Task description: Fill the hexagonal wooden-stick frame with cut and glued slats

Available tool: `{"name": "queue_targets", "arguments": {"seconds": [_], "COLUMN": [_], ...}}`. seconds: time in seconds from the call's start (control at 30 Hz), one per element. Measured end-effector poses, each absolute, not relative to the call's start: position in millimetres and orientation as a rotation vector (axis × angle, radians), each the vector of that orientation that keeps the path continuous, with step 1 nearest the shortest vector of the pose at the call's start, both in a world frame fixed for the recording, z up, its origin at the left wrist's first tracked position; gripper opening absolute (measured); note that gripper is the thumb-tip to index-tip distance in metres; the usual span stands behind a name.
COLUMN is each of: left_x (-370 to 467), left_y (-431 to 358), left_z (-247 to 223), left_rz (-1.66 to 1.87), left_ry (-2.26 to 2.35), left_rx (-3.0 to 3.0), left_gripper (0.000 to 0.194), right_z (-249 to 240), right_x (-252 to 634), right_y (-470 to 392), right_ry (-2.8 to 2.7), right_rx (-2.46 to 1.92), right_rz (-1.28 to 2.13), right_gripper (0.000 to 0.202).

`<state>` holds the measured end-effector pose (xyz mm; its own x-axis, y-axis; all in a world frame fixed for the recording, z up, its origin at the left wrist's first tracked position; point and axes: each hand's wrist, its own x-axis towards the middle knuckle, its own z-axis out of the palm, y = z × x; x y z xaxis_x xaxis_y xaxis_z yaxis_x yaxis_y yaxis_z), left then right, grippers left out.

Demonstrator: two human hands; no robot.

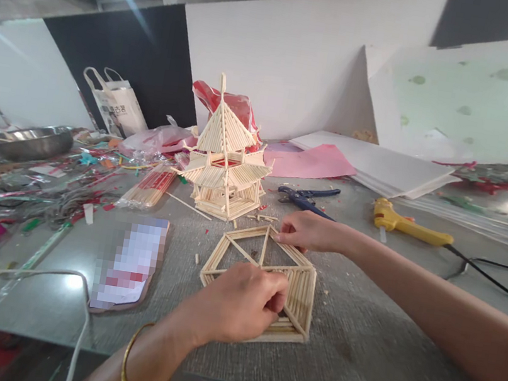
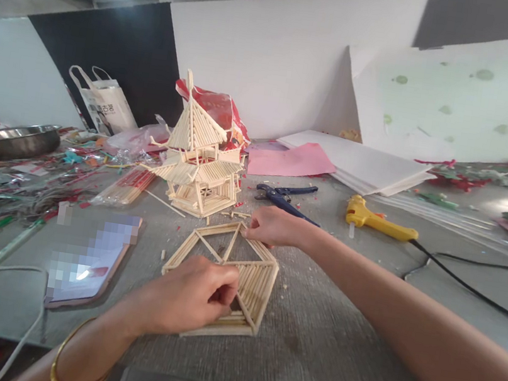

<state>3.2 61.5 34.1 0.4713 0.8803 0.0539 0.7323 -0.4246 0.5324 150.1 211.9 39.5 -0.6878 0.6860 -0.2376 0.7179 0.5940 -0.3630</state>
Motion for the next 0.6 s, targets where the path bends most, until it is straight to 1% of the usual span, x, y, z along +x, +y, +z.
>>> {"name": "queue_targets", "arguments": {"seconds": [0.23,0.6], "left_x": [2.7,4.0], "left_y": [60.7,59.0], "left_z": [31.7,33.4], "left_rz": [0.467,0.469], "left_ry": [1.341,1.354], "left_rx": [2.292,2.281], "left_gripper": [0.011,0.011], "right_z": [34.5,35.8], "right_x": [149.0,147.8], "right_y": [215.5,214.8], "right_ry": [2.739,2.769], "right_rx": [1.208,1.197], "right_rz": [-0.695,-0.678], "right_gripper": [0.022,0.018]}}
